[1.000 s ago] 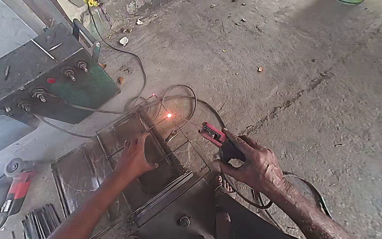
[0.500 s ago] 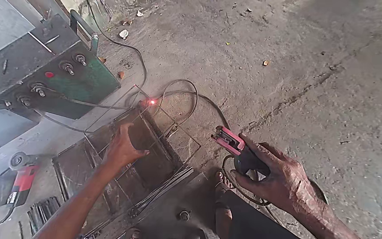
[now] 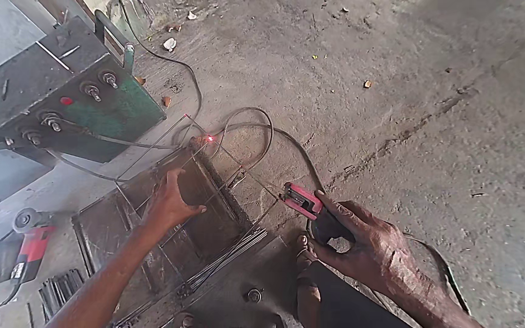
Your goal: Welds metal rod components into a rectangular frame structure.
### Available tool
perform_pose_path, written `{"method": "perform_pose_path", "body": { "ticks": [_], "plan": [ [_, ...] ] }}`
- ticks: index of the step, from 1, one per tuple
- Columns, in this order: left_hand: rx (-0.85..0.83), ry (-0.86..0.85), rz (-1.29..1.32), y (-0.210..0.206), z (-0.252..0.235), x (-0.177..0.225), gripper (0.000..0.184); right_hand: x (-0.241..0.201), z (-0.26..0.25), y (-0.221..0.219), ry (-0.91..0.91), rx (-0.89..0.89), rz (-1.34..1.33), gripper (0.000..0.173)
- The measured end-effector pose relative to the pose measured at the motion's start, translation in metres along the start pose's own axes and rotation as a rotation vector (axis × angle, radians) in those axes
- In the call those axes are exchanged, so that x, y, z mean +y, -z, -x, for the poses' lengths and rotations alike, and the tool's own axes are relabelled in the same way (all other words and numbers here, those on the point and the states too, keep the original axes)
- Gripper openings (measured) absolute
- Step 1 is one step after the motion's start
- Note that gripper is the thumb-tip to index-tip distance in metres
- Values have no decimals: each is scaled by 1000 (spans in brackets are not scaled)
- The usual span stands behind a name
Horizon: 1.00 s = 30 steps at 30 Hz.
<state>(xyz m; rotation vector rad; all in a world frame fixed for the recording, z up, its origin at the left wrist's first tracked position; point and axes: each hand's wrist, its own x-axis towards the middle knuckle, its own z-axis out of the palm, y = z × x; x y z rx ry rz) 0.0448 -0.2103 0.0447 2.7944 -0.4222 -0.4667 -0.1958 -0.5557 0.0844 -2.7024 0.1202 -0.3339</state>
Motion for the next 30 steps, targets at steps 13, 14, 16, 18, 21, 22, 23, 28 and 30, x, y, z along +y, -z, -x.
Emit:
{"method": "perform_pose_path", "body": {
  "ticks": [13, 14, 16, 18, 21, 22, 23, 28, 30],
  "plan": [
    [44, -92, 23, 5, 4, 10, 124, 1, -1, -4, -20, -20, 57, 85],
    [82, -103, 7, -3, 1, -1, 128, 1, -1, -5, -26, -21, 54, 85],
    [131, -115, 19, -15, -5, -15, 127, 2, -1, -5, -23, -17, 36, 84],
    [118, -120, 20, -16, -6, -17, 124, 3, -1, -3, -16, -22, 19, 84],
    [86, -77, 4, -9, -2, -7, 123, 2, -1, -3, -16, -15, 40, 84],
    [56, -48, 17, -4, 1, 1, 122, 1, -1, -3, -22, -19, 42, 84],
    [25, -15, 35, 4, 6, 15, 120, 1, 0, -3, -32, -24, 42, 84],
    [86, -70, 6, -4, 5, 3, 140, 1, 1, -3, -31, -37, 12, 84],
    [105, -94, 12, -8, 1, -5, 137, 0, -1, -3, -23, -33, 5, 83]
  ]
}}
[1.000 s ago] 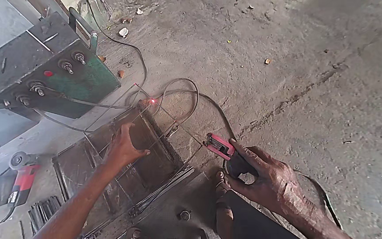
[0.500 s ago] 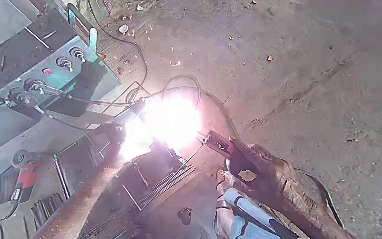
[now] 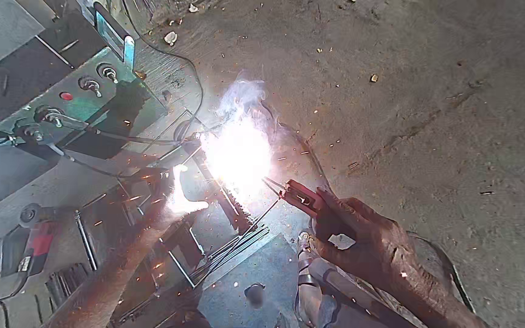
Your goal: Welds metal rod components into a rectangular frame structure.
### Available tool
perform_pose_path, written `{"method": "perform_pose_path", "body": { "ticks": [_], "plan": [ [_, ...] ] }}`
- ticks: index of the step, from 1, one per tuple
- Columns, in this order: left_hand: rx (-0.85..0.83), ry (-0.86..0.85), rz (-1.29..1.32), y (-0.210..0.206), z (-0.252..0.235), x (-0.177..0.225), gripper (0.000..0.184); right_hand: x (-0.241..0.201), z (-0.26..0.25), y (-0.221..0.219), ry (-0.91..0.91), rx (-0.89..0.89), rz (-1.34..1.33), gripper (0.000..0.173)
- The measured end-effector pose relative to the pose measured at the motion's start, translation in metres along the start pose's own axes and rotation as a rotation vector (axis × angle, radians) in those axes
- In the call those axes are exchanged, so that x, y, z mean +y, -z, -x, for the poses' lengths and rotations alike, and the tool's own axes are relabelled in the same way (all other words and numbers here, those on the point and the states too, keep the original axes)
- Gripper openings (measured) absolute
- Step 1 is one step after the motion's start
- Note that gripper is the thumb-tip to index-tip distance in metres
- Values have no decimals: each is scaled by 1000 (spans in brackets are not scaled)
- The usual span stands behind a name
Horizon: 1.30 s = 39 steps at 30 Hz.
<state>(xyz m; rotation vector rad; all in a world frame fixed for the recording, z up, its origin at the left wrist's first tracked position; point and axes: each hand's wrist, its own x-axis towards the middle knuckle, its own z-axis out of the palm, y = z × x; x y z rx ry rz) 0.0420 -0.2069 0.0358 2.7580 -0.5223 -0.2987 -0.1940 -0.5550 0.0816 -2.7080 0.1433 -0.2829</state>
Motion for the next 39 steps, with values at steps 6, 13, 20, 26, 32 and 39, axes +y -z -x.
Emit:
{"method": "perform_pose_path", "body": {
  "ticks": [6, 13, 20, 26, 32, 39],
  "plan": [
    [-14, -5, -9, 0, -3, -4, 124, 2, 0, -2, 16, 10, 19, 83],
    [7, -59, 8, -3, -5, -9, 122, 1, 1, -2, -1, 17, 33, 85],
    [-104, 68, -45, -2, -14, 6, 129, 1, 7, 3, 5, 97, -12, 82],
    [-62, 122, -14, 4, -13, 15, 129, 8, 28, 16, -31, 107, 24, 83],
    [29, 194, -3, 14, -12, -2, 130, 15, 48, 32, -65, 118, 20, 81],
    [5, 281, -8, 8, -21, -16, 134, 16, 51, 28, -54, 99, 45, 78]
  ]
}}
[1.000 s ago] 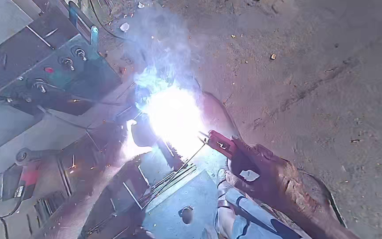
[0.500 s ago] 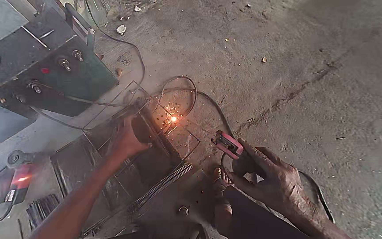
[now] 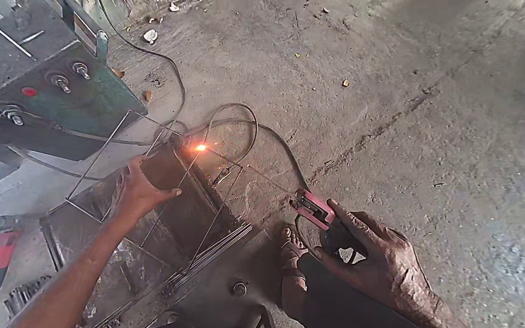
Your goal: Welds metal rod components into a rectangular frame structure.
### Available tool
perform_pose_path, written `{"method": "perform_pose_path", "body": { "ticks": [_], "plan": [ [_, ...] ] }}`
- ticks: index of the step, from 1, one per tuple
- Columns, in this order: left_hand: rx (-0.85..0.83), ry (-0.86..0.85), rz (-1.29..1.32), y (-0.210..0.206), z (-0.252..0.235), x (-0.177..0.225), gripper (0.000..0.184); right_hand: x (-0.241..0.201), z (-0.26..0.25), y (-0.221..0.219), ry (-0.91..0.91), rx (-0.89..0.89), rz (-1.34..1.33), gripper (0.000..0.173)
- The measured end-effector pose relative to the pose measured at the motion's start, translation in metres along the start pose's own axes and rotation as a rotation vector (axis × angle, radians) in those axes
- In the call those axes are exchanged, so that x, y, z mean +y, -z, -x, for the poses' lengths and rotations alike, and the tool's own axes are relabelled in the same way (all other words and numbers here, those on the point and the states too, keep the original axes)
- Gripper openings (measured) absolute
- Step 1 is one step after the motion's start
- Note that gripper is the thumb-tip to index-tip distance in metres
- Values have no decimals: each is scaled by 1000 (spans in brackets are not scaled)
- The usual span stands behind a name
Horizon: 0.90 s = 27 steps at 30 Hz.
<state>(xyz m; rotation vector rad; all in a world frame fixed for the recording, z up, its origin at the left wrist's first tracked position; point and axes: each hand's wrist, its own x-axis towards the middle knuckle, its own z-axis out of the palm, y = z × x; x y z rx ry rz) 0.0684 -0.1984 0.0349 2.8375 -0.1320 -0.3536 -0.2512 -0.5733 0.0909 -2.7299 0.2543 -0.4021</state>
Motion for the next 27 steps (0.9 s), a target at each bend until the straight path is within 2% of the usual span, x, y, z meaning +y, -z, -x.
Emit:
{"method": "perform_pose_path", "body": {
  "ticks": [24, 26, 27],
  "plan": [
    [21, -27, -24, 1, 1, 4, 131, -5, -12, -11, 29, -53, 6, 79],
    [22, -59, -40, 4, 6, 13, 130, -5, -12, -10, 23, -69, 13, 80],
    [-30, -40, -27, 14, 12, 26, 128, -6, -13, -10, 22, -77, 18, 80]
  ]
}}
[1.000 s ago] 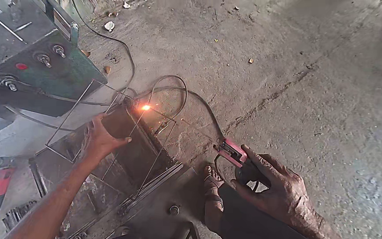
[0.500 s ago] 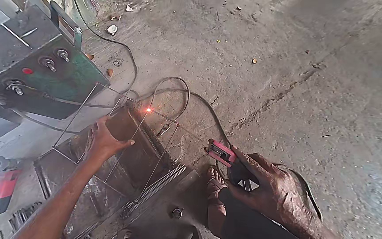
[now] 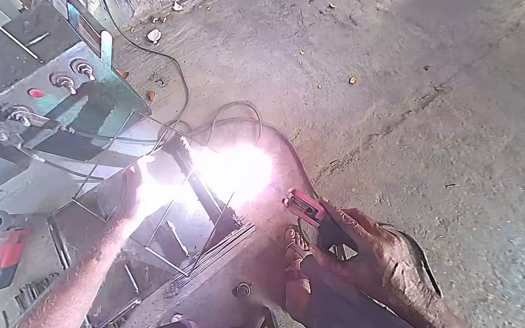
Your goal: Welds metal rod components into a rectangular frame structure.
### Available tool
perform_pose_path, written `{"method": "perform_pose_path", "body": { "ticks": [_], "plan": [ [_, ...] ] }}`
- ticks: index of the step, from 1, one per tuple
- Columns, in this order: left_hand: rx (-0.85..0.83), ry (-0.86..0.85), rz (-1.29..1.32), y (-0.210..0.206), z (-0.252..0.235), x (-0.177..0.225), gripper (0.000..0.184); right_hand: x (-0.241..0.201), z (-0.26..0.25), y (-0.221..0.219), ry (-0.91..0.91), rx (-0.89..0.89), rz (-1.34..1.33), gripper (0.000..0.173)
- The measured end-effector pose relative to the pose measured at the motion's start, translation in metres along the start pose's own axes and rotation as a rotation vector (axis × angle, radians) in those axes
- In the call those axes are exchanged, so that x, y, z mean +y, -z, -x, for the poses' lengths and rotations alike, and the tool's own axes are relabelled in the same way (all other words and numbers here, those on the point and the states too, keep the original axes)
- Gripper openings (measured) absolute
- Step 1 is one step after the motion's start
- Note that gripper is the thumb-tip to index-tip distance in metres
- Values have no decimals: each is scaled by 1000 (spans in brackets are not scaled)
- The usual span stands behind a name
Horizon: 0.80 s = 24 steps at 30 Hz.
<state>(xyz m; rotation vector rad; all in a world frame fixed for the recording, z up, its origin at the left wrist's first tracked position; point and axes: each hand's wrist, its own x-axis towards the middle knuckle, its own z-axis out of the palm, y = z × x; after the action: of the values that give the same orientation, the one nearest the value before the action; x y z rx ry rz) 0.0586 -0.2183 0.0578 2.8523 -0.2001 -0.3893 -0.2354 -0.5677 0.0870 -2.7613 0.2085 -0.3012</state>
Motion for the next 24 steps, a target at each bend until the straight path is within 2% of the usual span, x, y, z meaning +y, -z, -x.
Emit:
{"method": "perform_pose_path", "body": {
  "ticks": [2, 8, 11, 17, 20, 24],
  "plan": [
    [-6, -29, -7, 2, 2, 1, 127, 0, 1, -1, -6, -6, 9, 81],
    [133, -97, 1, -19, -12, -27, 131, 1, 4, -4, -11, 10, -3, 78],
    [74, -43, 35, -14, -10, -20, 130, 1, 4, -3, -15, 11, -5, 77],
    [115, -92, -16, -14, -9, -22, 131, 0, 3, 0, -6, -6, -18, 78],
    [73, -66, 23, -3, 2, -5, 123, 1, 2, -1, 0, -13, -14, 81],
    [104, -42, -17, -21, -13, -25, 137, 2, 2, -4, 0, 4, 6, 79]
  ]
}}
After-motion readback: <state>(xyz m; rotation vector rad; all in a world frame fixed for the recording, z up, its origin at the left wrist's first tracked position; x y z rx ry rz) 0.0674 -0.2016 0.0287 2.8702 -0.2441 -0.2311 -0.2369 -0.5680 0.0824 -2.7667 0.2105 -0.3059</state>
